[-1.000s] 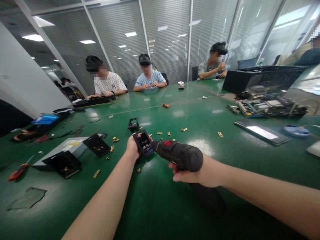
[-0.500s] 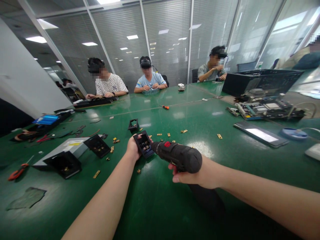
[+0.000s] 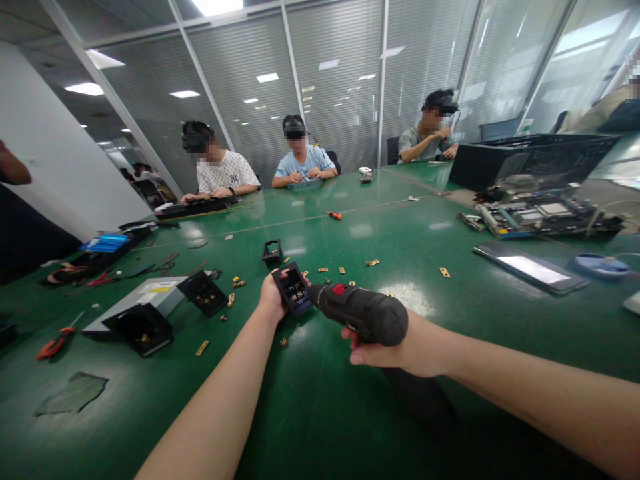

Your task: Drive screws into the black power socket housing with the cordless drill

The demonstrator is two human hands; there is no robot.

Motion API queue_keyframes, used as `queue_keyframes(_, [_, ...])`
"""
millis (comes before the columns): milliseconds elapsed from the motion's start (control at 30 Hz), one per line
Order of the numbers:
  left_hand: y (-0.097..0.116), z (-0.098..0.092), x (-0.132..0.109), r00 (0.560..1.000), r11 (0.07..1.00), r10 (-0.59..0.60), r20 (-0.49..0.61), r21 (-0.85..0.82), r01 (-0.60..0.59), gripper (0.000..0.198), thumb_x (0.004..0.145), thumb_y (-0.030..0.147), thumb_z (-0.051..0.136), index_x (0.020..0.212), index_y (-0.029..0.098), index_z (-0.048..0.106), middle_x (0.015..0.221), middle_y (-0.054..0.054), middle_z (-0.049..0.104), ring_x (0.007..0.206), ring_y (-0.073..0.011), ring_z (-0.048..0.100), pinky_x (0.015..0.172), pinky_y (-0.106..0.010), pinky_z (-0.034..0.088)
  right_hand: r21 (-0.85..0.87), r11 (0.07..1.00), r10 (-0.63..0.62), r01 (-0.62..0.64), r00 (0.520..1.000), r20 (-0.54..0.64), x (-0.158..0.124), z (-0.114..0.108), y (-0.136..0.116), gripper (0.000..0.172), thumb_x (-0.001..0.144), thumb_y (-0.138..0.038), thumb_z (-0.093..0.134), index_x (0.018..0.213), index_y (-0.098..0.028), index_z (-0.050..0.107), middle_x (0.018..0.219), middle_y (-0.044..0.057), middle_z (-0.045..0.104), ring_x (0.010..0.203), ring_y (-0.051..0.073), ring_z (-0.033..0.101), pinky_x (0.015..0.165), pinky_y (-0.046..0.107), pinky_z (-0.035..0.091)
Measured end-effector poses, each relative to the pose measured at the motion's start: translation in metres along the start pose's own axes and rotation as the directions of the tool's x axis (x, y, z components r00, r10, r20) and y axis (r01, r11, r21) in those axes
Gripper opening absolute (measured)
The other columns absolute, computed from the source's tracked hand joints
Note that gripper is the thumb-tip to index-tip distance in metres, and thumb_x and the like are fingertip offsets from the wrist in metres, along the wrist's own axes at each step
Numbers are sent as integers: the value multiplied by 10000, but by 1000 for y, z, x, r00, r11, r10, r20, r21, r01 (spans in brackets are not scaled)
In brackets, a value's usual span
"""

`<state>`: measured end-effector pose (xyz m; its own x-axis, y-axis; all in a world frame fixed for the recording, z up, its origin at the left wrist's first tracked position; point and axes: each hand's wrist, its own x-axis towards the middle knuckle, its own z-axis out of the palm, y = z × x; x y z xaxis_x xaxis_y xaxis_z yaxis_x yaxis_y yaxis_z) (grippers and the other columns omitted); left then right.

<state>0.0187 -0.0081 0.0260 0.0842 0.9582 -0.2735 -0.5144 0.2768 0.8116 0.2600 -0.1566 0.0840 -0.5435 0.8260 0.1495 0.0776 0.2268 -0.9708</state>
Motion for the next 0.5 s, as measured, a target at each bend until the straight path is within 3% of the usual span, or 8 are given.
queue_keyframes(133, [0, 0, -1, 1000, 1000, 2, 3, 8, -2, 342, 697, 248, 462, 911, 70, 660, 675, -148, 688, 629, -288, 683, 591, -403, 556, 6, 1000, -13, 13, 1000, -6, 1, 0, 0, 651, 687, -160, 766, 1283, -162, 503, 861, 14, 640, 737, 158, 622, 727, 317, 542])
queue_keyframes(500, [0, -6, 1, 1000, 1000, -2, 3, 13, 2, 273, 711, 250, 481, 838, 89, 660, 701, -168, 702, 649, -287, 696, 618, -408, 570, 24, 1000, -10, 10, 1000, 7, 2, 1, -2, 664, 673, -148, 756, 1283, -166, 494, 828, 1, 617, 679, 135, 588, 664, 290, 529])
